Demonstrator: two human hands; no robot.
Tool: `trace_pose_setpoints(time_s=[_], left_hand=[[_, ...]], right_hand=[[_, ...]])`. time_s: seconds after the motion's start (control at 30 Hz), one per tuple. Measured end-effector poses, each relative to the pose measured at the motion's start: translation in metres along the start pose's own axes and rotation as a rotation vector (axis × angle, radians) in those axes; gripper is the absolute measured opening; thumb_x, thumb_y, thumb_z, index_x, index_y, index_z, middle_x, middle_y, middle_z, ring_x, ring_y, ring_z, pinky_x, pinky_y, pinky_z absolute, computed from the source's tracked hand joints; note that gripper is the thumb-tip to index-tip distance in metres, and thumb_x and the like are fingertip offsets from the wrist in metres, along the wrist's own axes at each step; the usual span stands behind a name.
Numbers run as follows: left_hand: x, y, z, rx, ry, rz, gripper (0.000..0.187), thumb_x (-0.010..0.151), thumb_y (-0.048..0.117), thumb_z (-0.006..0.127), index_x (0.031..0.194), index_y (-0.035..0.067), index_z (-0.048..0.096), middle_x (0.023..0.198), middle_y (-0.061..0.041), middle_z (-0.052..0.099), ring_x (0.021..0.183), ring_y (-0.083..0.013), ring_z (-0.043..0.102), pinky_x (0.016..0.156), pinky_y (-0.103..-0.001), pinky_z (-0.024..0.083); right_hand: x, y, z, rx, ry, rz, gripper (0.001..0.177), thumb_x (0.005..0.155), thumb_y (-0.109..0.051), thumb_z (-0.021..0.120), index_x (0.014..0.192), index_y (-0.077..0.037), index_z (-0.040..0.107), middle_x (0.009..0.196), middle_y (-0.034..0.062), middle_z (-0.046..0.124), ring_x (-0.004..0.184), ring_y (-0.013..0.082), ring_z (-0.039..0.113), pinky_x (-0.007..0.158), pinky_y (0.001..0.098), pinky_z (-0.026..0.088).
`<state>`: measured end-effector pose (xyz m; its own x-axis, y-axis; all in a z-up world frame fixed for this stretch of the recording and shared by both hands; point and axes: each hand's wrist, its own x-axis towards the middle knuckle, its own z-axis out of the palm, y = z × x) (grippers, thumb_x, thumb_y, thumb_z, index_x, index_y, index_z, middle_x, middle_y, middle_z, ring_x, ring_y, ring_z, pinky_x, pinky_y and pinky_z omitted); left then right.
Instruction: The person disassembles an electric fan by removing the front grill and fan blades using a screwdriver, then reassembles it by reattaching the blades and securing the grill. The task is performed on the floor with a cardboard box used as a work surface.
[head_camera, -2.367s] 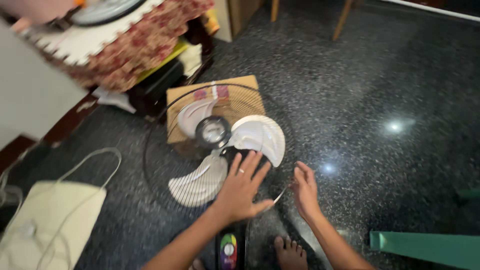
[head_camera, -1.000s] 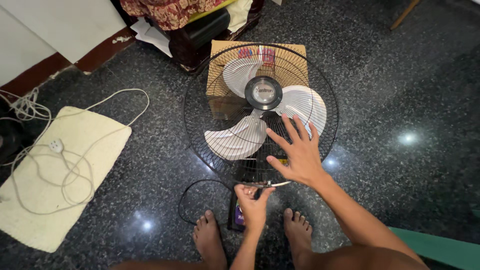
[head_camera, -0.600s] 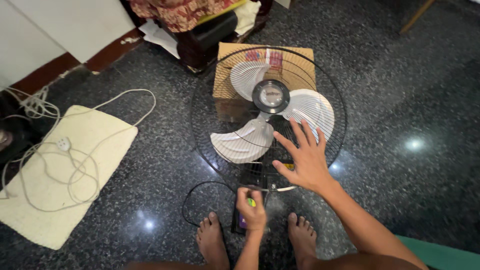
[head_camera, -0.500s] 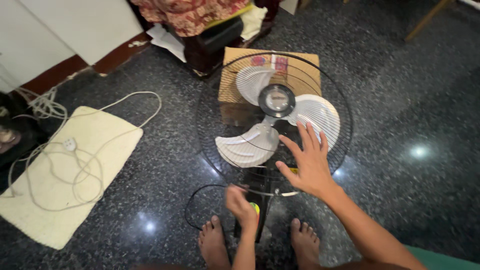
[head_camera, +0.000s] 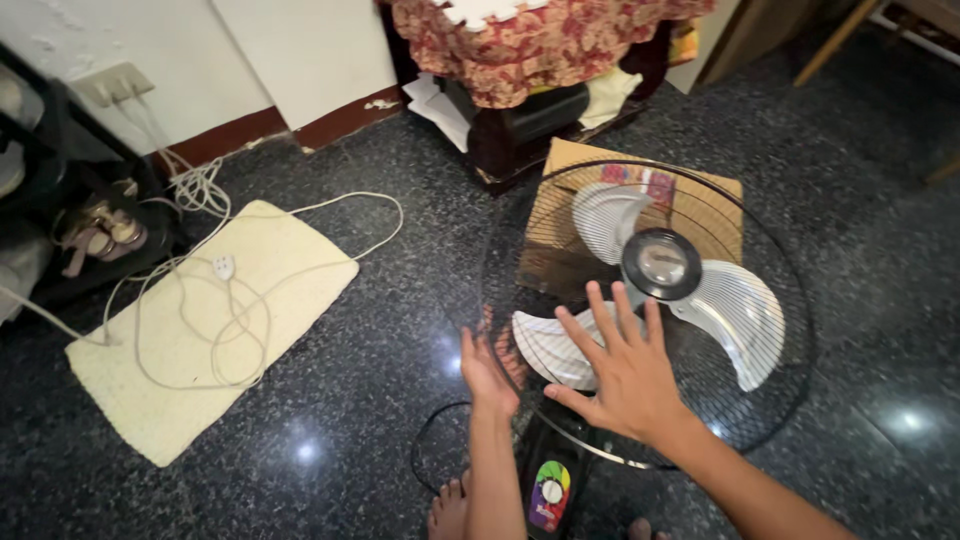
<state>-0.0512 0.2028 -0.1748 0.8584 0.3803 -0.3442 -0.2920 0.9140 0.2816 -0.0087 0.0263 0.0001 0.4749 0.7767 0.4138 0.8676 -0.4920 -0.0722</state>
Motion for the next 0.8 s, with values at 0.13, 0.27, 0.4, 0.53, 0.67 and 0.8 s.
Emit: trace_pose_setpoints(time_s=[0.13, 0.27, 0.4, 0.53, 0.67, 0.8], left_hand=[[-0.018, 0.004, 0.018, -0.024, 0.132, -0.154, 0.076, 0.096, 0.07, 0.031, 0.141, 0.014, 0.056, 0.123, -0.018, 0.069, 0.109, -0.0349, 0.066, 0.097, -0.048, 0.05], [-0.031, -0.001, 0.028, -0.11, -0.01, -0.079, 0.062, 0.1, 0.055, 0.038, 0.147, 0.017, 0.053, 0.131, -0.013, 0.068, 0.119, -0.033, 0.064, 0.105, -0.049, 0.049], [-0.035, -0.009, 0.028, -0.092, -0.042, -0.056, 0.068, 0.099, 0.064, 0.041, 0.148, 0.017, 0.051, 0.133, -0.013, 0.065, 0.12, -0.0322, 0.062, 0.104, -0.048, 0.047], [-0.035, -0.015, 0.025, -0.057, -0.007, -0.049, 0.072, 0.093, 0.068, 0.039, 0.149, 0.024, 0.049, 0.139, -0.009, 0.063, 0.123, -0.0291, 0.061, 0.107, -0.045, 0.046], [-0.032, -0.02, 0.017, -0.025, 0.017, -0.091, 0.084, 0.094, 0.073, 0.038, 0.148, 0.01, 0.052, 0.139, -0.011, 0.064, 0.121, -0.0293, 0.063, 0.105, -0.043, 0.048], [-0.026, -0.024, 0.007, 0.017, 0.025, -0.091, 0.087, 0.092, 0.075, 0.036, 0.145, 0.009, 0.055, 0.135, -0.01, 0.067, 0.117, -0.0269, 0.064, 0.102, -0.041, 0.049]], right_hand=[[0.005, -0.005, 0.007, -0.05, 0.016, 0.03, 0.096, 0.077, -0.078, 0.055, 0.152, -0.02, 0.043, 0.162, 0.0235, 0.029, 0.149, 0.0454, 0.023, 0.113, 0.0687, 0.016], [0.006, -0.006, 0.01, -0.076, -0.007, 0.044, 0.095, 0.076, -0.079, 0.055, 0.152, -0.022, 0.043, 0.161, 0.0223, 0.03, 0.149, 0.0447, 0.023, 0.113, 0.0686, 0.016], [0.006, -0.007, 0.011, -0.087, -0.016, 0.041, 0.094, 0.077, -0.078, 0.054, 0.152, -0.023, 0.043, 0.162, 0.0221, 0.029, 0.15, 0.0451, 0.022, 0.113, 0.0694, 0.016], [0.007, -0.007, 0.011, -0.093, -0.029, 0.029, 0.092, 0.077, -0.076, 0.055, 0.151, -0.024, 0.043, 0.162, 0.0214, 0.029, 0.149, 0.047, 0.022, 0.112, 0.0702, 0.015], [0.007, -0.008, 0.011, -0.09, -0.049, 0.024, 0.09, 0.077, -0.076, 0.055, 0.15, -0.025, 0.044, 0.162, 0.022, 0.027, 0.149, 0.0488, 0.02, 0.111, 0.071, 0.015], [0.009, -0.008, 0.011, -0.097, -0.06, 0.014, 0.088, 0.077, -0.075, 0.054, 0.149, -0.026, 0.044, 0.162, 0.0216, 0.026, 0.148, 0.0497, 0.018, 0.111, 0.0718, 0.014]])
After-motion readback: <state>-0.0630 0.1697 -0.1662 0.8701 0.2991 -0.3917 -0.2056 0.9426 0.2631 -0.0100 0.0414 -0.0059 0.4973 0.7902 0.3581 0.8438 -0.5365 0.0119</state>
